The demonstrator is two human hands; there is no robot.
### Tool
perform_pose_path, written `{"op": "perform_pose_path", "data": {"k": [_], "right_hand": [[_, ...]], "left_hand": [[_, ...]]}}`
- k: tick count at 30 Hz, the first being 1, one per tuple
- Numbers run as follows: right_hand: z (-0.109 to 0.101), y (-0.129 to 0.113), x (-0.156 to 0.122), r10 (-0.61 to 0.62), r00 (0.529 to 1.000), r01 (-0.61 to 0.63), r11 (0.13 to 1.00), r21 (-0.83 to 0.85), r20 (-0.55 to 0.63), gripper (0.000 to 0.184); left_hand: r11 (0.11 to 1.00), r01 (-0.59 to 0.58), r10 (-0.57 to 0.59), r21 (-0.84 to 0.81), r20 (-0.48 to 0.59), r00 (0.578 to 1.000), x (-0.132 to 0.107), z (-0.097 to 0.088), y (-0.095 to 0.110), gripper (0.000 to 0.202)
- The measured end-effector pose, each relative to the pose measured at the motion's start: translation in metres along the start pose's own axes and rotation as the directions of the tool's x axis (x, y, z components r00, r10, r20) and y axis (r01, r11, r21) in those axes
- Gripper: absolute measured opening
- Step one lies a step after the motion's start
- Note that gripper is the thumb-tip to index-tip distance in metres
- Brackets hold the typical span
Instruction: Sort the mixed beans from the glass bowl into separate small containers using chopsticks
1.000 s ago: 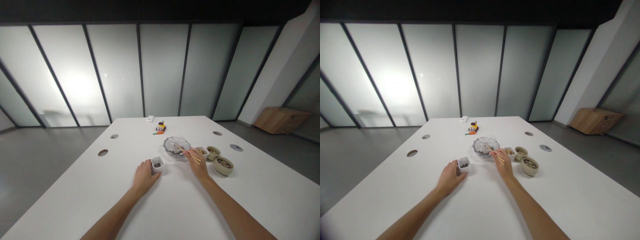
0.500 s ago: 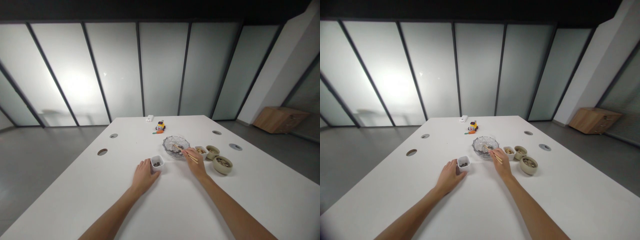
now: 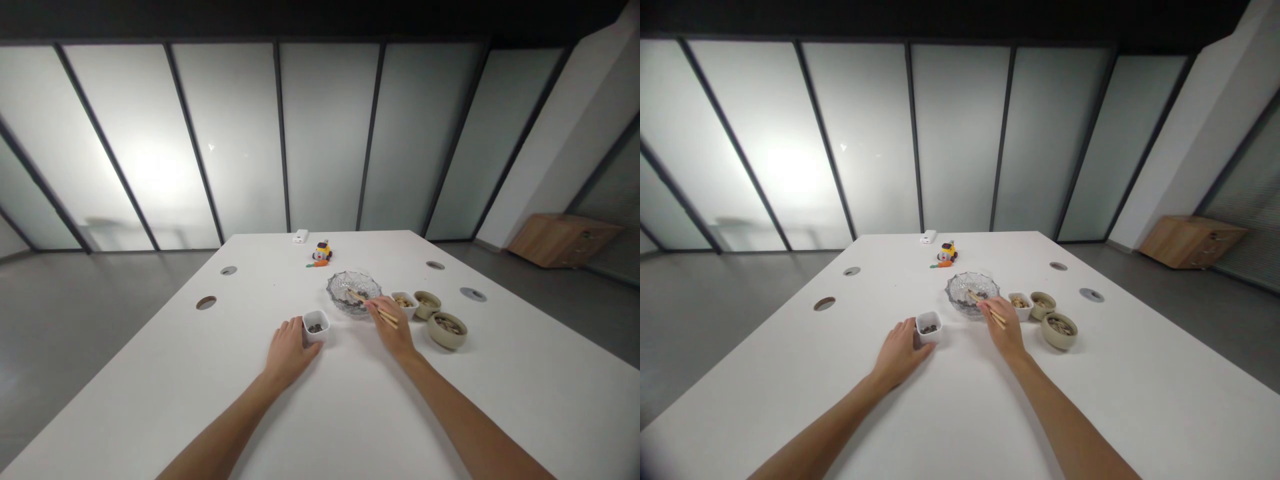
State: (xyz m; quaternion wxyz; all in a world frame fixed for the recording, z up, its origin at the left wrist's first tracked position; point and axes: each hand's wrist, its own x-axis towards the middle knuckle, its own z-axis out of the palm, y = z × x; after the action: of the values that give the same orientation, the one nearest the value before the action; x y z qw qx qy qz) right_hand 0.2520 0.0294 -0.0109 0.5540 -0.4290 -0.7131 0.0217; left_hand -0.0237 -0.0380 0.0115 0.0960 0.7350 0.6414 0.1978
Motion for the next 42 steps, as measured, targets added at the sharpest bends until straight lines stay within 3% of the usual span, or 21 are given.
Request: {"op": "perform_pose_path", "data": {"k": [12, 22, 26, 32, 42], "right_hand": [[-0.001, -0.004, 0.001, 0.059, 0.998, -0.059, 0.998, 0.017, 0.023, 0.036], [0.0, -0.003, 0.001, 0.052, 0.998, -0.051, 0.998, 0.047, -0.023, 0.033], [-0.003, -0.005, 0.005, 0.049, 0.994, -0.047, 0.999, 0.028, -0.093, 0.034], [-0.02, -0.018, 0.017, 0.165, 0.964, -0.167, 0.986, 0.006, -0.211, 0.041], [-0.03, -0.071, 0.027, 0.185, 0.981, -0.188, 0.979, 0.078, 0.054, 0.046]], "left_hand": [[1.0, 0.006, -0.006, -0.005, 0.024, 1.0, -0.001, -0.002, 0.0, 0.03], [1.0, 0.0, 0.0, -0.004, 0.021, 1.0, -0.001, -0.002, 0.001, 0.031], [1.0, -0.005, 0.006, -0.018, 0.013, 1.0, -0.001, -0.002, -0.001, 0.03], [0.995, 0.065, -0.065, -0.082, -0.007, 0.998, 0.0, -0.004, 0.0, 0.029], [0.98, 0.115, -0.125, -0.16, -0.054, 0.991, 0.003, -0.003, -0.004, 0.032]]}}
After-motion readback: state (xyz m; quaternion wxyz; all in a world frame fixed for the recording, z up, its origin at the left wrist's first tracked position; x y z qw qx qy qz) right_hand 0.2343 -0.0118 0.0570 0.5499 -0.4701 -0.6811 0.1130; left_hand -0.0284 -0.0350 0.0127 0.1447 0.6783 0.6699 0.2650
